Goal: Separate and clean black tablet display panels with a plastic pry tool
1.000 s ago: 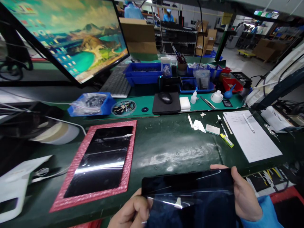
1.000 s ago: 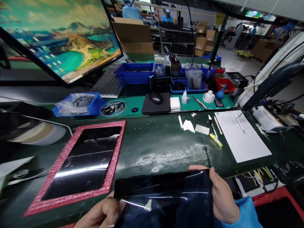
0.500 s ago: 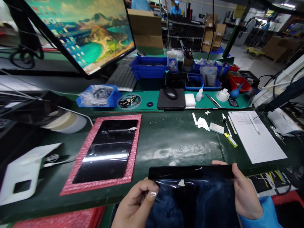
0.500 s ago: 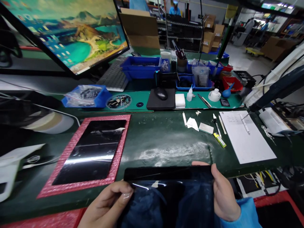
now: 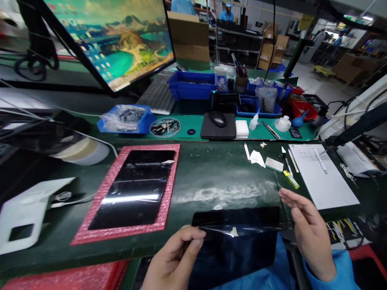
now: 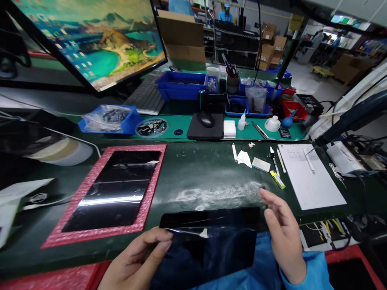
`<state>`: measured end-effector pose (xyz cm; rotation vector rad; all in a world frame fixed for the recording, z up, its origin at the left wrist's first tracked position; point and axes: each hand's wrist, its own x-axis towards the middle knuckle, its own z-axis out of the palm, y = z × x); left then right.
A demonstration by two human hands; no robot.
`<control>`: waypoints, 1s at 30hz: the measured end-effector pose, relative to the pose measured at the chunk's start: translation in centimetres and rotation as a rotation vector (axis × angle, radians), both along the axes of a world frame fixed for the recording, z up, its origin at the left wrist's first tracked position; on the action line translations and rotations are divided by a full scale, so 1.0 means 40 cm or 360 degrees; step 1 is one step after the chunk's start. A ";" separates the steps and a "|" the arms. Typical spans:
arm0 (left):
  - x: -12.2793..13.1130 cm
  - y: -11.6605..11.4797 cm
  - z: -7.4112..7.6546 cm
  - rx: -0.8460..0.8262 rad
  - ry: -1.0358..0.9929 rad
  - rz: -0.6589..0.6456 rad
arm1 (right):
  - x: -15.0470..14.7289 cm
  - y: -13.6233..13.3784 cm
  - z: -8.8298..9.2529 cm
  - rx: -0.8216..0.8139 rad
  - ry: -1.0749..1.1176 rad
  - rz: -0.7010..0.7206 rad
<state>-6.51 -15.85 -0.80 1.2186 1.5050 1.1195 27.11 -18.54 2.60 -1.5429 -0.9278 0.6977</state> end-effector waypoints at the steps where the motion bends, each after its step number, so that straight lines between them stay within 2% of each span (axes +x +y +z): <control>1: 0.003 0.001 0.008 0.0052 -0.0015 -0.0072 | -0.004 -0.001 0.010 0.0172 -0.0288 0.0027; 4: 0.011 0.006 0.031 0.0190 -0.0023 -0.0164 | -0.048 -0.002 0.052 0.0557 -0.0915 0.0372; 6: 0.017 0.008 0.042 0.0232 0.0006 -0.0173 | -0.091 0.007 0.076 0.0667 -0.1113 0.0597; 8: 0.022 0.007 0.051 0.0237 0.0022 -0.0168 | -0.131 0.019 0.087 0.0708 -0.1215 0.0667; 11: 0.022 0.004 0.059 0.0166 0.0011 -0.0162 | -0.165 0.033 0.087 0.0718 -0.1290 0.0670; 17: 0.022 0.004 0.066 0.0061 -0.0013 -0.0174 | -0.185 0.031 0.081 0.0685 -0.1384 0.0669; 30: 0.034 0.003 0.079 0.0144 -0.0030 -0.0219 | -0.210 0.042 0.090 0.0707 -0.1563 0.0584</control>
